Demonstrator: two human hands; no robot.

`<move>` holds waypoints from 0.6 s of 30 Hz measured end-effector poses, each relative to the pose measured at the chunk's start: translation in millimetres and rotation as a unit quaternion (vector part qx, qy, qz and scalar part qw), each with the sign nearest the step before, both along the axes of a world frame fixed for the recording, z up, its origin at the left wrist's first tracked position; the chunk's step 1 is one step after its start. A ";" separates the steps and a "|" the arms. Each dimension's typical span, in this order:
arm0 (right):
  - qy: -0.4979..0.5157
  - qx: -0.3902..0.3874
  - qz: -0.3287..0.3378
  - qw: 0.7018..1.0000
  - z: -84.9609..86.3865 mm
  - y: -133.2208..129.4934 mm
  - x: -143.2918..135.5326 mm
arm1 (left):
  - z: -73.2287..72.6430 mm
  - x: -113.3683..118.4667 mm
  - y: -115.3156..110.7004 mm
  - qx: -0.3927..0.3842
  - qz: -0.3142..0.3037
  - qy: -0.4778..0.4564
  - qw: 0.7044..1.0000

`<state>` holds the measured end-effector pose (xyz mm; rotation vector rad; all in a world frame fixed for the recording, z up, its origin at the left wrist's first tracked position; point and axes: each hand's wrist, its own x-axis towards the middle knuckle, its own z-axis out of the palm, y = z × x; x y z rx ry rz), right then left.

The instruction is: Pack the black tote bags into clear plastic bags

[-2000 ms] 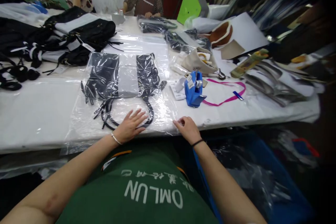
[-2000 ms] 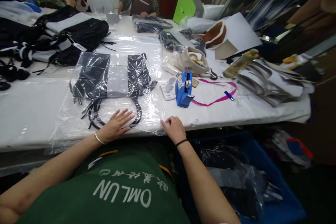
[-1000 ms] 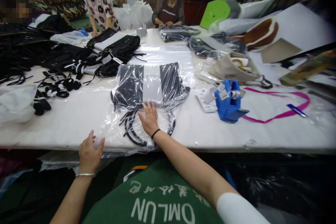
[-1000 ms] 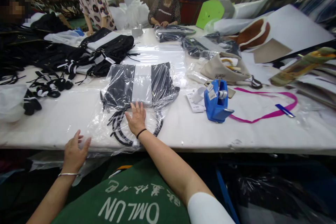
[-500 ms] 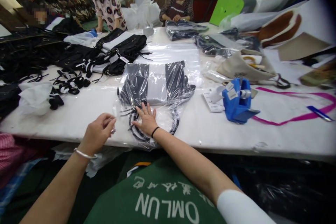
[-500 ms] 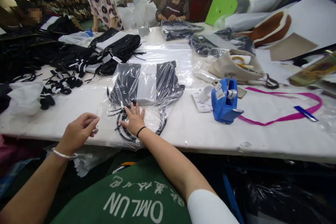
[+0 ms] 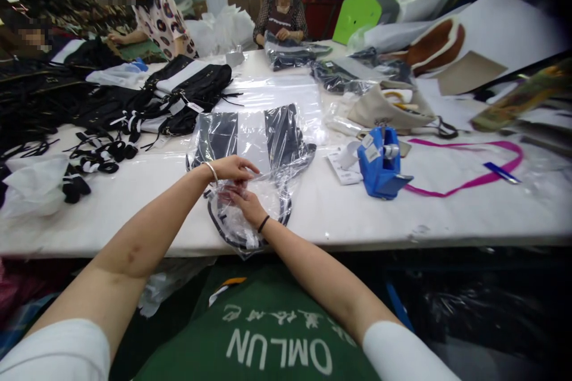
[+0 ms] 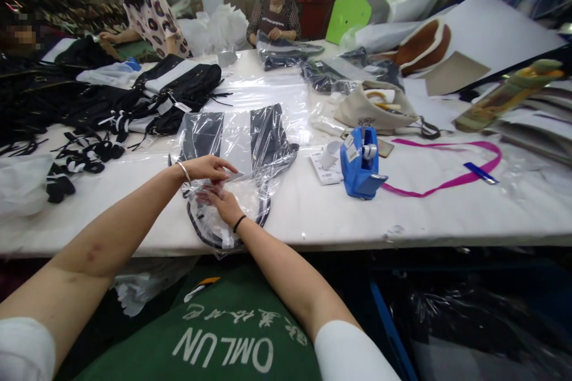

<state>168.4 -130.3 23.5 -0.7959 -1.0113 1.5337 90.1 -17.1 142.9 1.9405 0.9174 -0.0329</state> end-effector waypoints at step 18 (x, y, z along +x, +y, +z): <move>0.101 -0.178 -0.050 0.978 0.4 -4.0 35.0 | -46.5 -30.0 16.8 0.148 0.004 0.002 0.989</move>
